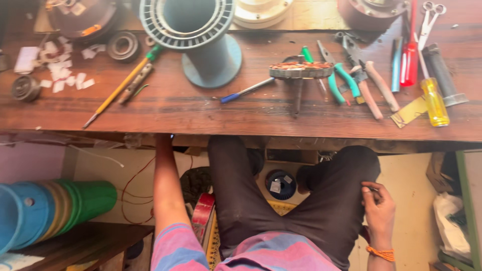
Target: The person sits at a workbench and assembles an electric motor armature, fitting copper winding segments and small components around the rotor by hand, turning the rotor to work on different sides and pressing parts into place.
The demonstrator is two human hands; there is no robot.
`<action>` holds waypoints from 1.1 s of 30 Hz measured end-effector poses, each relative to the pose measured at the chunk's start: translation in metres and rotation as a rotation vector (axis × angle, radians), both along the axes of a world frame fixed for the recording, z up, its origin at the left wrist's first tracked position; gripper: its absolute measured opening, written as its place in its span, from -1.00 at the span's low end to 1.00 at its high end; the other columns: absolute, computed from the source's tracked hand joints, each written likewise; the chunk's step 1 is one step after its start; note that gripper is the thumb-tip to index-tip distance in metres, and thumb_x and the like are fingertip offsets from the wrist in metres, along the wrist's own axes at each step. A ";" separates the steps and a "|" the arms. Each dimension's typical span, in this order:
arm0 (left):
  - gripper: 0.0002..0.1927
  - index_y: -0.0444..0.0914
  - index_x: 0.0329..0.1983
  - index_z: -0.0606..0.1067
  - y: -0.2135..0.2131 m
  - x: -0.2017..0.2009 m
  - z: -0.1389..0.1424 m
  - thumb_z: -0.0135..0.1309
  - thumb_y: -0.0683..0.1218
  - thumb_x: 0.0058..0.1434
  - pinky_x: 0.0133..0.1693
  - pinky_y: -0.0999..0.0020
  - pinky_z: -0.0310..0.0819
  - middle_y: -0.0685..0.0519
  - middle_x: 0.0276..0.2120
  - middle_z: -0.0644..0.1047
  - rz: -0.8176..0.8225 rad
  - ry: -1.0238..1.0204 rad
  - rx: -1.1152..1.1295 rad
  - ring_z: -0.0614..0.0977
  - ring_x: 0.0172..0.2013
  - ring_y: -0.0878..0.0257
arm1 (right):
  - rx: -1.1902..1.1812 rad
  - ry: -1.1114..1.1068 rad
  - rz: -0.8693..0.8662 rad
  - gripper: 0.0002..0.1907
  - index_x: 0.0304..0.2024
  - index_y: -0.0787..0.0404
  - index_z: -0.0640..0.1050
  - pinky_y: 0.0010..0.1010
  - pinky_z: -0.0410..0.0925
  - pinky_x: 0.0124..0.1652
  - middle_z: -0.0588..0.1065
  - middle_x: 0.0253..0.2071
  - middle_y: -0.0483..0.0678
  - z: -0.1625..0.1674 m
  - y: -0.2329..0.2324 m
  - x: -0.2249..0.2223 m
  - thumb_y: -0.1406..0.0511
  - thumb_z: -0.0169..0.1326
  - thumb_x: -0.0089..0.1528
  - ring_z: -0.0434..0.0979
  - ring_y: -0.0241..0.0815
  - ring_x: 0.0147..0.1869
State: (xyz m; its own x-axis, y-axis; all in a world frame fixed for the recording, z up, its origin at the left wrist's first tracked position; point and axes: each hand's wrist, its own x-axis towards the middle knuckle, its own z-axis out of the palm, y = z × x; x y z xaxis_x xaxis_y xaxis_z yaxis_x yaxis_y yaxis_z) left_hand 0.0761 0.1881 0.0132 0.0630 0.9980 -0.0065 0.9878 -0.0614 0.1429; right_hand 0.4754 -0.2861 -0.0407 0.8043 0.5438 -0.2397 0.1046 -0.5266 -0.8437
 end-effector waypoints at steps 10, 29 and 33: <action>-0.69 -0.19 -0.15 0.65 0.007 -0.005 -0.015 0.21 0.02 0.07 -0.08 -0.07 0.47 -0.18 -0.19 0.60 0.014 -0.006 -0.002 0.56 -0.10 -0.17 | 0.038 0.048 -0.006 -0.82 -0.01 0.27 0.59 -0.56 0.18 -0.37 0.42 -0.50 -0.19 0.015 0.002 -0.012 0.35 0.09 0.35 0.32 -0.42 -0.41; -0.68 -0.18 -0.10 0.63 -0.009 -0.040 -0.026 0.19 0.02 0.11 -0.08 -0.07 0.46 -0.18 -0.16 0.59 0.017 -0.039 0.018 0.57 -0.10 -0.16 | 0.025 0.073 -0.039 -0.81 -0.02 0.27 0.59 -0.56 0.18 -0.37 0.40 -0.51 -0.18 0.015 -0.022 -0.048 0.35 0.09 0.35 0.31 -0.42 -0.41; -0.67 -0.18 -0.09 0.62 -0.018 -0.054 -0.029 0.19 0.02 0.11 -0.08 -0.07 0.45 -0.18 -0.16 0.58 0.018 -0.041 0.020 0.57 -0.10 -0.16 | 0.051 0.095 -0.028 -0.81 -0.01 0.28 0.59 -0.56 0.17 -0.37 0.39 -0.51 -0.19 0.013 -0.032 -0.061 0.35 0.09 0.35 0.31 -0.42 -0.40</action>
State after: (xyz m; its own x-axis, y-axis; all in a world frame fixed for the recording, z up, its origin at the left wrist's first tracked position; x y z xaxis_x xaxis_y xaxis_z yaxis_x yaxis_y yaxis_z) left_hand 0.0225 0.1704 -0.0154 0.0449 0.9989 0.0161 0.9821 -0.0471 0.1825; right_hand 0.4149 -0.3184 -0.0279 0.7945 0.5347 -0.2879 0.0087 -0.4840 -0.8750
